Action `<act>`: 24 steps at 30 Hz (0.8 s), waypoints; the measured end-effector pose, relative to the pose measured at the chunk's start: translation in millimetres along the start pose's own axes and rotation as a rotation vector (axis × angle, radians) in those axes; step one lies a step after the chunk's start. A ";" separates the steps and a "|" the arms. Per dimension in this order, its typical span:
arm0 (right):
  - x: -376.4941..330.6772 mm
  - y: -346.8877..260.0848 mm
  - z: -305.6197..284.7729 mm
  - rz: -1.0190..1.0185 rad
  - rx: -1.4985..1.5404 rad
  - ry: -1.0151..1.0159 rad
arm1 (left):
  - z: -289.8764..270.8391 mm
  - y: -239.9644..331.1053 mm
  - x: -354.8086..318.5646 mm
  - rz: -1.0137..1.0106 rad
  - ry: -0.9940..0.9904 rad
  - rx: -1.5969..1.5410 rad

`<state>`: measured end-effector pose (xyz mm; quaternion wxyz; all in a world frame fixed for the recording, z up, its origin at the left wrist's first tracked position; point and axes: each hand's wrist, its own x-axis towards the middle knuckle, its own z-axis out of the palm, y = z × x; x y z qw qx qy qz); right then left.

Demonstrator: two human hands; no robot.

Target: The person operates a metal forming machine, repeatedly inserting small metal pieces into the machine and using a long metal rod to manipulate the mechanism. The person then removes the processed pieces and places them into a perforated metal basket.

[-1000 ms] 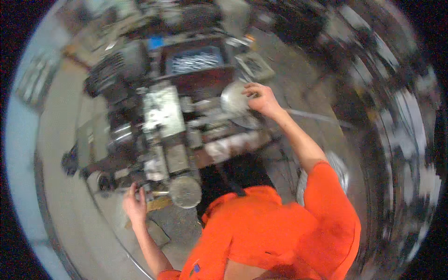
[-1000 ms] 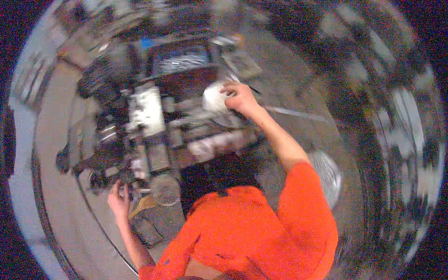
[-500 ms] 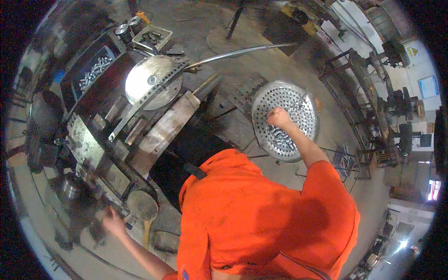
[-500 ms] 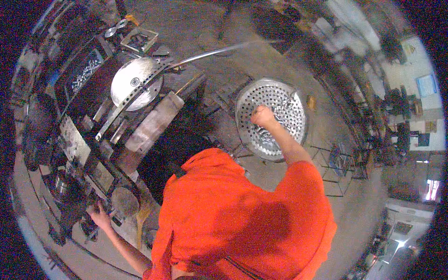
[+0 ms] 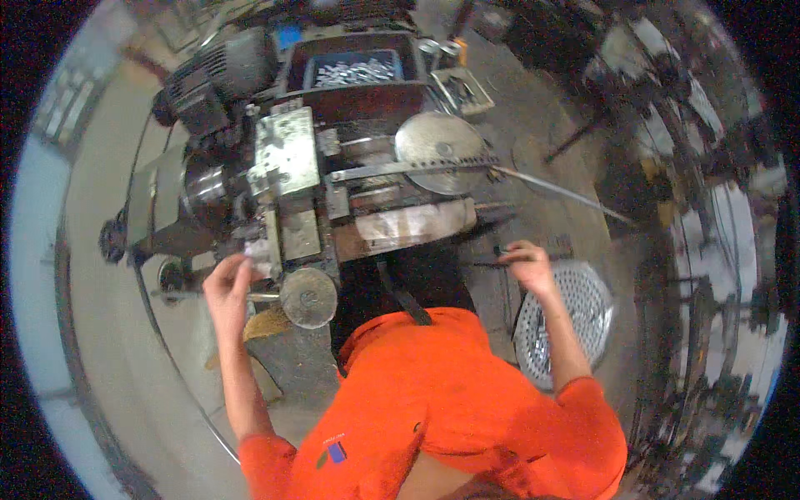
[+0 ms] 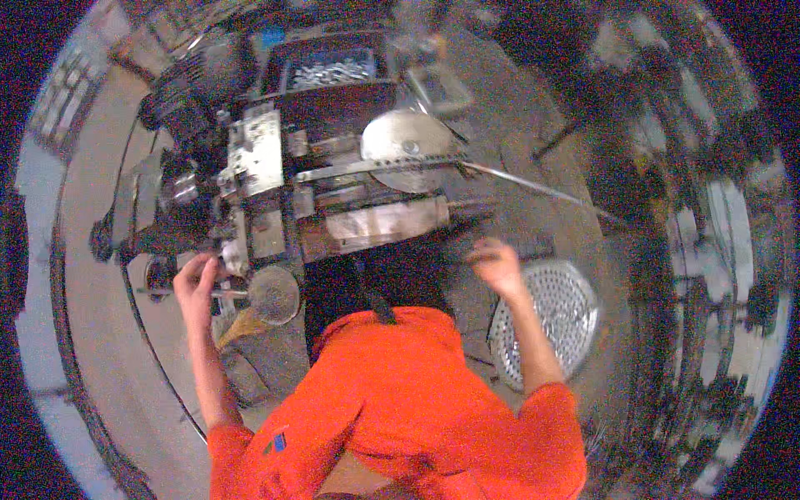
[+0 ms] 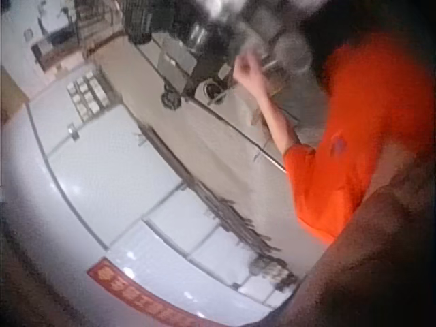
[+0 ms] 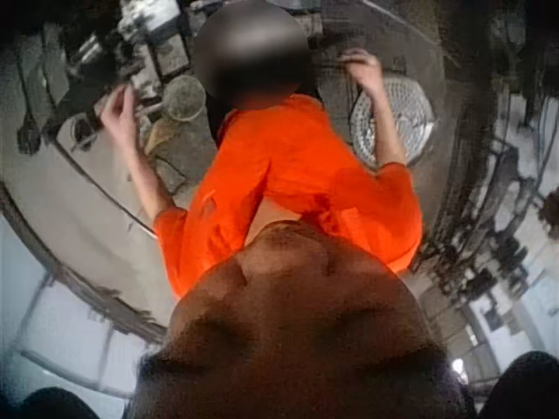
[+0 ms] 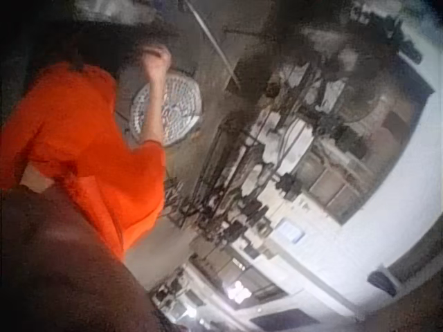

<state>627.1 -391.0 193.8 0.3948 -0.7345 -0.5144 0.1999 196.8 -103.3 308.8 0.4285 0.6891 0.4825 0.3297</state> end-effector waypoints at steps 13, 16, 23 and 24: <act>115.4 -248.9 137.3 -0.728 0.198 -0.302 | 66.3 15.9 -11.9 -0.072 -0.402 -0.442; 121.7 -248.5 147.4 -0.825 0.031 -0.299 | 51.3 18.5 -5.0 -0.085 -0.378 -0.188; 161.8 -285.8 161.6 -1.043 -0.154 -0.378 | 24.1 12.0 12.5 -0.087 -0.246 -0.200; 167.6 -291.1 164.9 -1.038 -0.141 -0.441 | 19.8 7.5 14.0 -0.051 -0.220 -0.223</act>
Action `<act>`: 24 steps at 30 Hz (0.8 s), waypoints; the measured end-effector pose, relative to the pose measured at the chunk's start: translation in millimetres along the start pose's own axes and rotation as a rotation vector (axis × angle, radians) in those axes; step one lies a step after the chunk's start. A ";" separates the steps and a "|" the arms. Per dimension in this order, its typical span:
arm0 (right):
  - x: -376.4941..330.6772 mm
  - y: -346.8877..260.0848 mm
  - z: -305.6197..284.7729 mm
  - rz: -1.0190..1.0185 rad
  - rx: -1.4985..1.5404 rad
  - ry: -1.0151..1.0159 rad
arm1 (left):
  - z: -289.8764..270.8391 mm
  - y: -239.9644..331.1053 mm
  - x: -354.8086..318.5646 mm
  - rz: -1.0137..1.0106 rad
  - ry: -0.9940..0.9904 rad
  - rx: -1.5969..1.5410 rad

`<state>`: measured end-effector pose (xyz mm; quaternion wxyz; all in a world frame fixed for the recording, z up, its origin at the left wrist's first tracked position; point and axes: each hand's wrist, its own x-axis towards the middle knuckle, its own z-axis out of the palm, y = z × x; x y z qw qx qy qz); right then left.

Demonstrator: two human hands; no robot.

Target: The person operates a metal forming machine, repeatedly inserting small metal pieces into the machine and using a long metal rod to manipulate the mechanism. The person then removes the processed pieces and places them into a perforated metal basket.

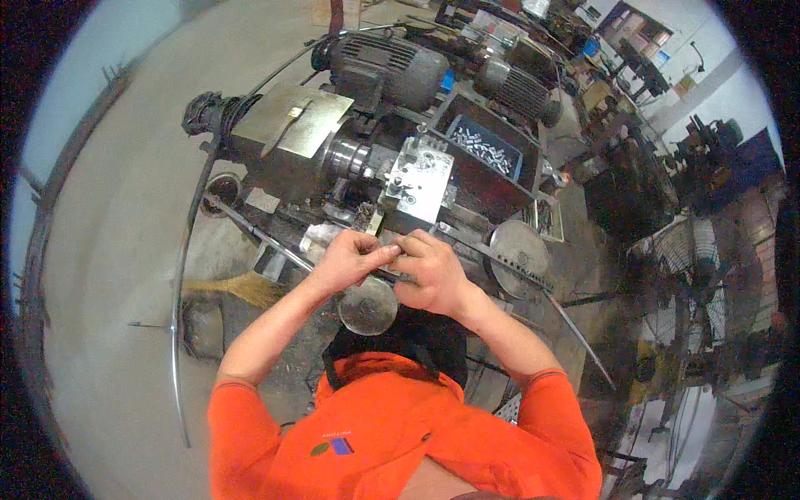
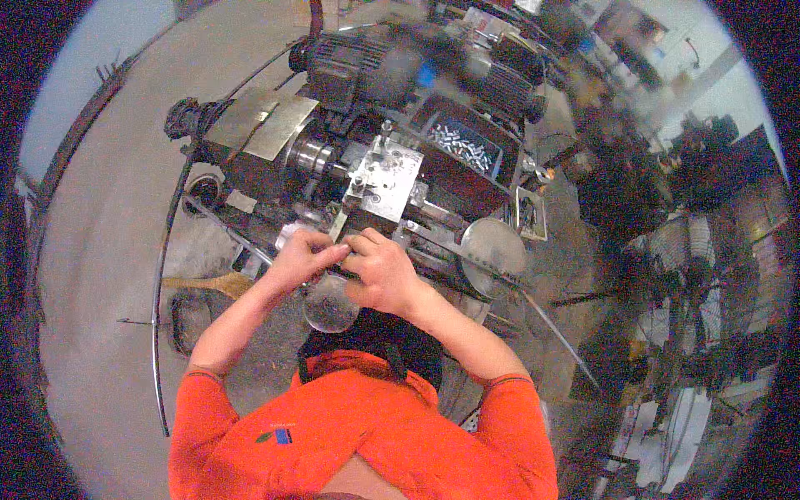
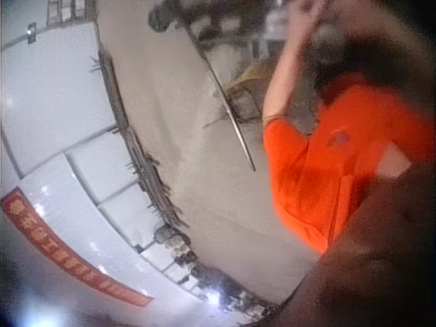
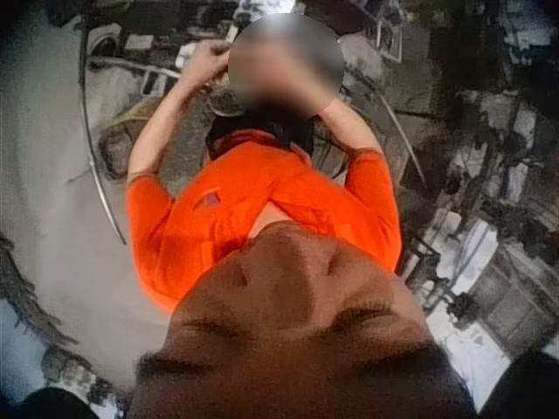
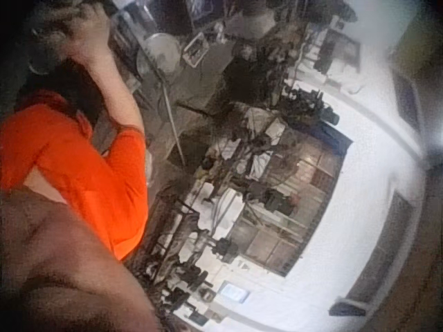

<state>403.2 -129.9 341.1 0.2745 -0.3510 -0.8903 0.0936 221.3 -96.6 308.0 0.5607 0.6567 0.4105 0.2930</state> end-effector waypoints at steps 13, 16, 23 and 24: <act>102.5 74.3 10.5 0.128 -0.336 -0.209 | -157.4 -19.4 -72.6 -0.001 0.637 0.523; 126.8 110.1 38.3 0.371 -0.318 -0.359 | -211.1 -43.8 -138.0 -0.101 0.879 0.960; 119.2 131.8 49.6 0.325 -0.042 -0.197 | -197.8 -89.8 -248.6 -0.540 0.788 0.855; 126.0 123.3 45.8 0.346 -0.048 -0.251 | -194.9 -98.7 -249.4 -0.542 0.815 0.733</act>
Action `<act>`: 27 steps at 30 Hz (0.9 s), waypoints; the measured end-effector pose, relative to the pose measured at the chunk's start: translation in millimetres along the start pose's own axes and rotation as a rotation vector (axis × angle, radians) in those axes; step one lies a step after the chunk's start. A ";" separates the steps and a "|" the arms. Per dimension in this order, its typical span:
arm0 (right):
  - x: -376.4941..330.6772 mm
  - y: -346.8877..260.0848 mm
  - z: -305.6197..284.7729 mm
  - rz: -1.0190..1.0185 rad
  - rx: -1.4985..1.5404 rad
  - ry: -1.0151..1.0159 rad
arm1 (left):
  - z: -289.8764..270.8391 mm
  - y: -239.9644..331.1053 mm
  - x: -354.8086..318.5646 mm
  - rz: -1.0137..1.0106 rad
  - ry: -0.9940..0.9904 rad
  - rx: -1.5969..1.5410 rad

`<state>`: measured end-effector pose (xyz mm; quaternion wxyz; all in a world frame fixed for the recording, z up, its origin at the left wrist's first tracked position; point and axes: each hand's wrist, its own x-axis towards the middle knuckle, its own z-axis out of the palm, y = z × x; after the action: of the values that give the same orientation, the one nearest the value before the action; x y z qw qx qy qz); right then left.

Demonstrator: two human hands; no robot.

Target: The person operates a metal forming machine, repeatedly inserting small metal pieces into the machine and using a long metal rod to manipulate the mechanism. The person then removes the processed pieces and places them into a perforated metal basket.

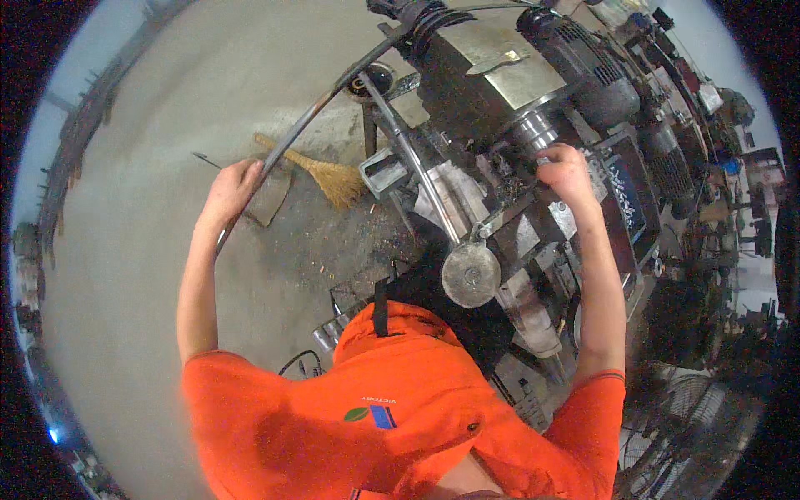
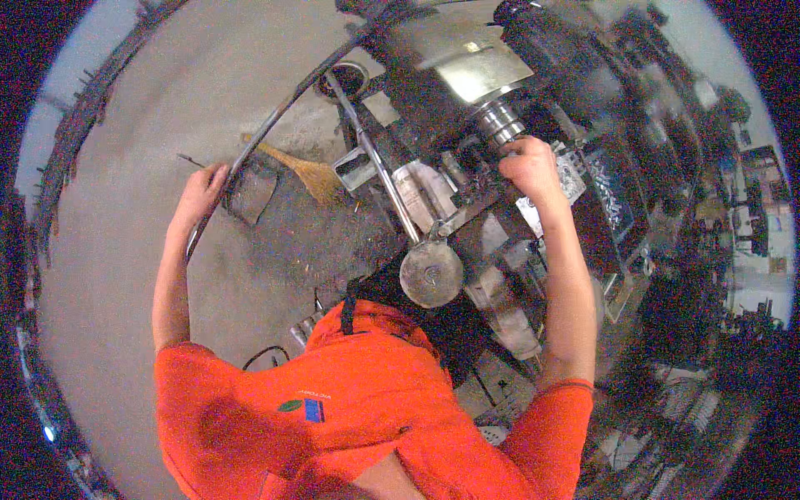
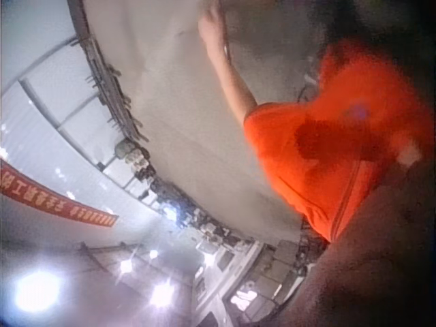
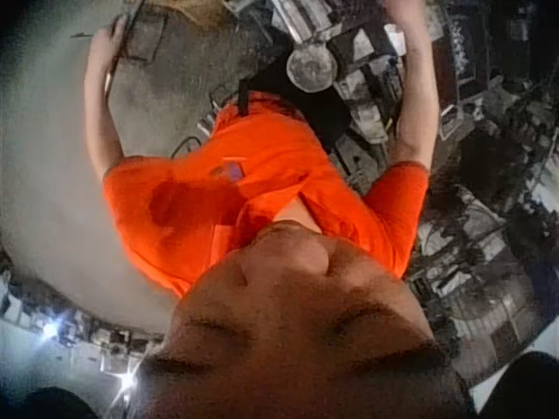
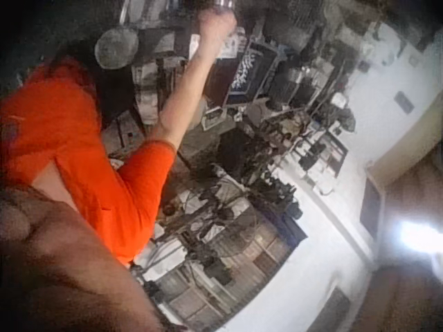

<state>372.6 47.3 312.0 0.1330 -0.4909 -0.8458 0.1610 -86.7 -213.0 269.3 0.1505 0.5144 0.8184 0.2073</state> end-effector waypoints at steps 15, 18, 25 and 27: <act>6.1 -8.0 2.1 -0.044 -0.066 0.048 | -35.5 -118.3 176.1 0.314 0.256 0.938; 1.2 -3.6 4.6 0.035 -0.079 0.034 | -33.9 -119.0 191.8 0.376 0.256 0.895; -19.4 -4.8 0.6 -0.121 -0.105 0.215 | 5.0 -81.0 189.3 0.191 0.398 0.369; -37.7 -4.0 -0.9 -0.266 -0.096 0.366 | 39.3 -30.4 161.3 0.537 0.807 0.266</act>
<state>387.9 12.6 311.9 0.2808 -0.4018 -0.8716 0.0098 -161.1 -71.6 214.8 -0.3037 0.6004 0.6693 0.3151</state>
